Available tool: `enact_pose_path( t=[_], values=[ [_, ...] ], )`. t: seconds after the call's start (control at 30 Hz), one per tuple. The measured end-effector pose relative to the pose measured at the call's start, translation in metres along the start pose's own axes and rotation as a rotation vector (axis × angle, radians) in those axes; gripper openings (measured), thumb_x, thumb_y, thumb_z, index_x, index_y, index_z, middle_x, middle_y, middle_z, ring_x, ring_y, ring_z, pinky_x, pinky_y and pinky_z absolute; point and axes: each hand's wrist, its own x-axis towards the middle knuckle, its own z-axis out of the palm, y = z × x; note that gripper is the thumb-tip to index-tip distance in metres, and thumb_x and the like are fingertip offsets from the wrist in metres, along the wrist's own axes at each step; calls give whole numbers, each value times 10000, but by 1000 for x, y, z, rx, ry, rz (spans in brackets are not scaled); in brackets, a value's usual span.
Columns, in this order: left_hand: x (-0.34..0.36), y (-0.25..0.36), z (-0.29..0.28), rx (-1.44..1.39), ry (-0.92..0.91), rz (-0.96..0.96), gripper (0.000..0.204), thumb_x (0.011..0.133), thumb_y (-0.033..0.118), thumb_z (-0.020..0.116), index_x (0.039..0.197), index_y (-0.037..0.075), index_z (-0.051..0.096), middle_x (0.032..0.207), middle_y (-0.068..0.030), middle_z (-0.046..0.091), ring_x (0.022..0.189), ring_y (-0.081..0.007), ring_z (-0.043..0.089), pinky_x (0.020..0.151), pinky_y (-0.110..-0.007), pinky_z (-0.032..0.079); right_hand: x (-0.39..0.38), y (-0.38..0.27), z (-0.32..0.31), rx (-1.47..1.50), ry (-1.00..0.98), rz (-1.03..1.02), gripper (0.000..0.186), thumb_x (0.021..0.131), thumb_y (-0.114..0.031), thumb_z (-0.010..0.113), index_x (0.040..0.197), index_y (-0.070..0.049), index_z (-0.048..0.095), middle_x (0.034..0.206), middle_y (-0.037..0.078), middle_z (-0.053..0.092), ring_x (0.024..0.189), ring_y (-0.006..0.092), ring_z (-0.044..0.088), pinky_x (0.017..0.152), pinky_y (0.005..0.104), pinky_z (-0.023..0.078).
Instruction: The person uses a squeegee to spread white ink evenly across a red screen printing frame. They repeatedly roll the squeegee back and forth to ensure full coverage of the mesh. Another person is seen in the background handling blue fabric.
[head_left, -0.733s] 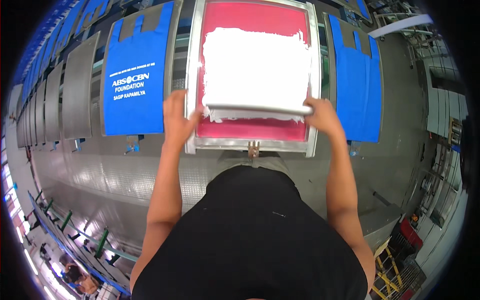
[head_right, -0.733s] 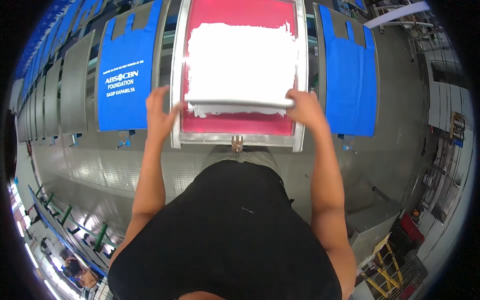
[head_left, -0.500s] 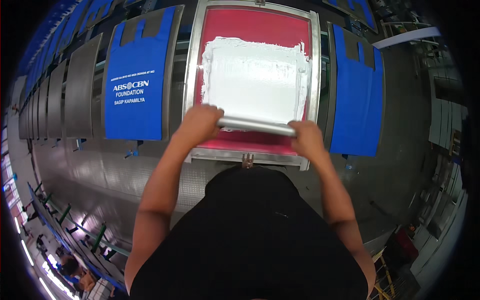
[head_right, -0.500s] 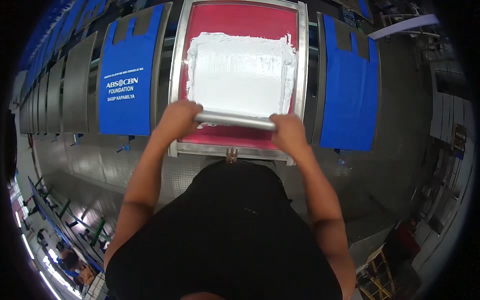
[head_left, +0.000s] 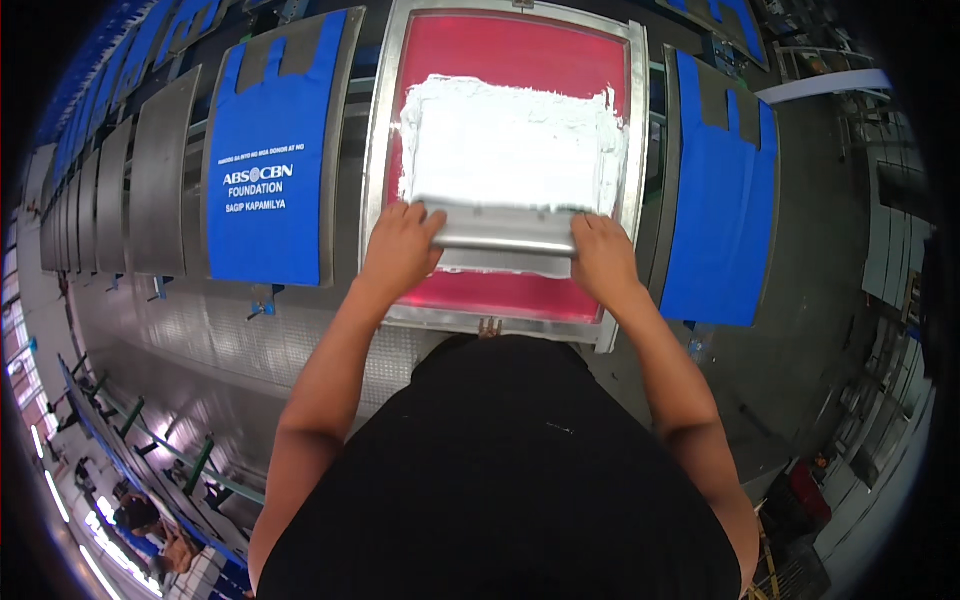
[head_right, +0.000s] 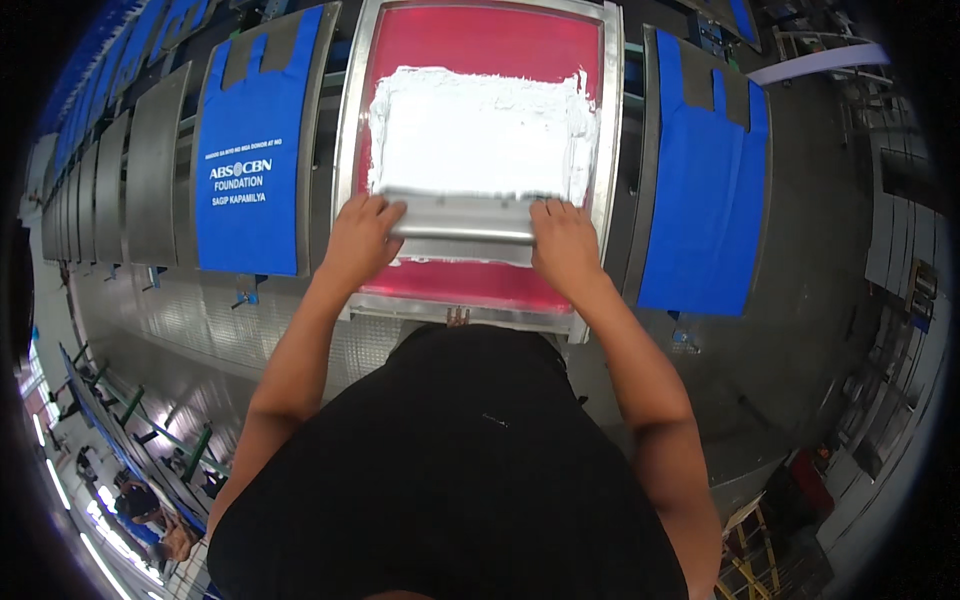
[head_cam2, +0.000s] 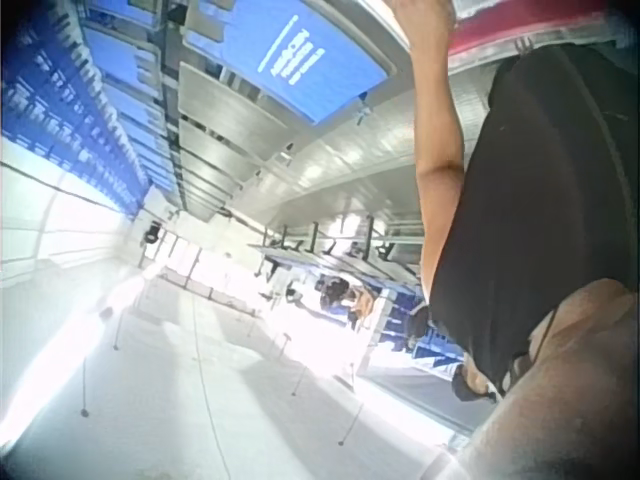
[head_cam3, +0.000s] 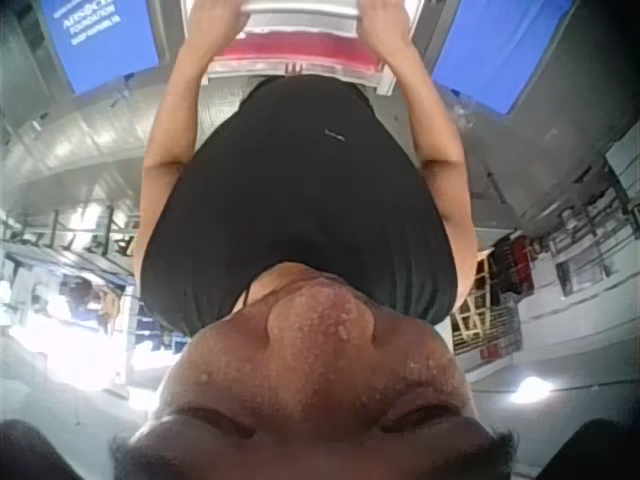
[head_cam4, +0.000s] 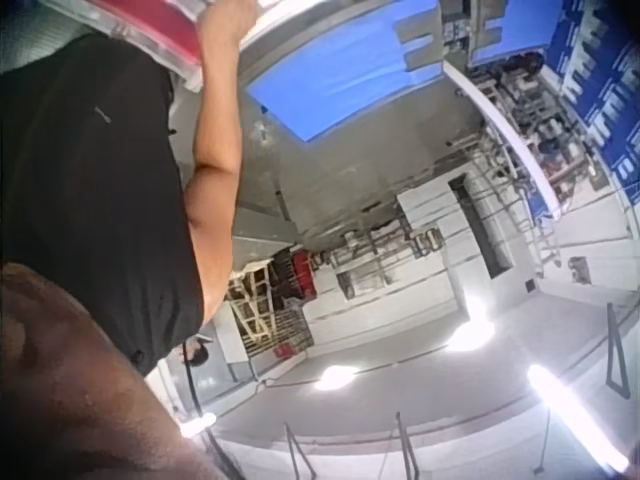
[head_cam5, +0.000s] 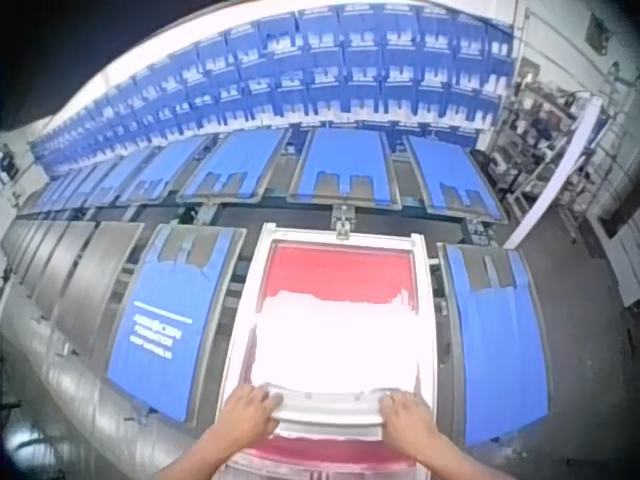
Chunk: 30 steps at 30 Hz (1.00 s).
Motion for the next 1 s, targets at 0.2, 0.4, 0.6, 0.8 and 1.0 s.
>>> enact_pose_path(
  t=[0.2, 0.4, 0.6, 0.8, 1.0],
  values=[
    [-63, 32, 11, -110, -1, -53, 311, 578, 45, 685, 881, 67, 619, 810, -89, 594, 793, -299, 584, 742, -415, 484, -64, -37, 9, 75, -121, 70, 255, 631, -63, 687, 873, -63, 603, 835, 110, 623, 834, 318, 622, 733, 430, 493],
    [-61, 20, 17, -33, -107, -105, 280, 572, 29, 650, 849, 62, 624, 809, -82, 636, 719, -298, 590, 692, -418, 496, -47, -40, 2, 80, -200, 148, 333, 582, -52, 711, 908, -83, 649, 863, 128, 660, 840, 327, 638, 739, 429, 503],
    [-40, -2, 46, 81, 101, -64, 258, 585, 32, 652, 834, 77, 604, 872, -88, 634, 799, -275, 605, 696, -395, 483, -25, -19, 30, 24, 30, 78, 287, 578, -39, 694, 848, -108, 624, 801, 100, 640, 777, 301, 639, 675, 431, 504],
    [143, -58, -5, 173, -48, -99, 228, 733, 311, 738, 845, 117, 698, 783, -125, 686, 799, -303, 673, 670, -431, 534, 133, 57, -18, -132, -35, 102, 219, 693, -148, 641, 905, -133, 691, 815, 129, 698, 827, 307, 678, 705, 444, 520],
    [30, -1, -28, 26, -215, -203, 181, 741, 176, 706, 907, 112, 678, 831, -129, 675, 814, -314, 644, 727, -433, 516, 28, -1, -32, -28, -272, 124, 401, 650, -76, 644, 1041, -149, 694, 825, 119, 695, 856, 296, 665, 1039, 476, 369]
  ],
)
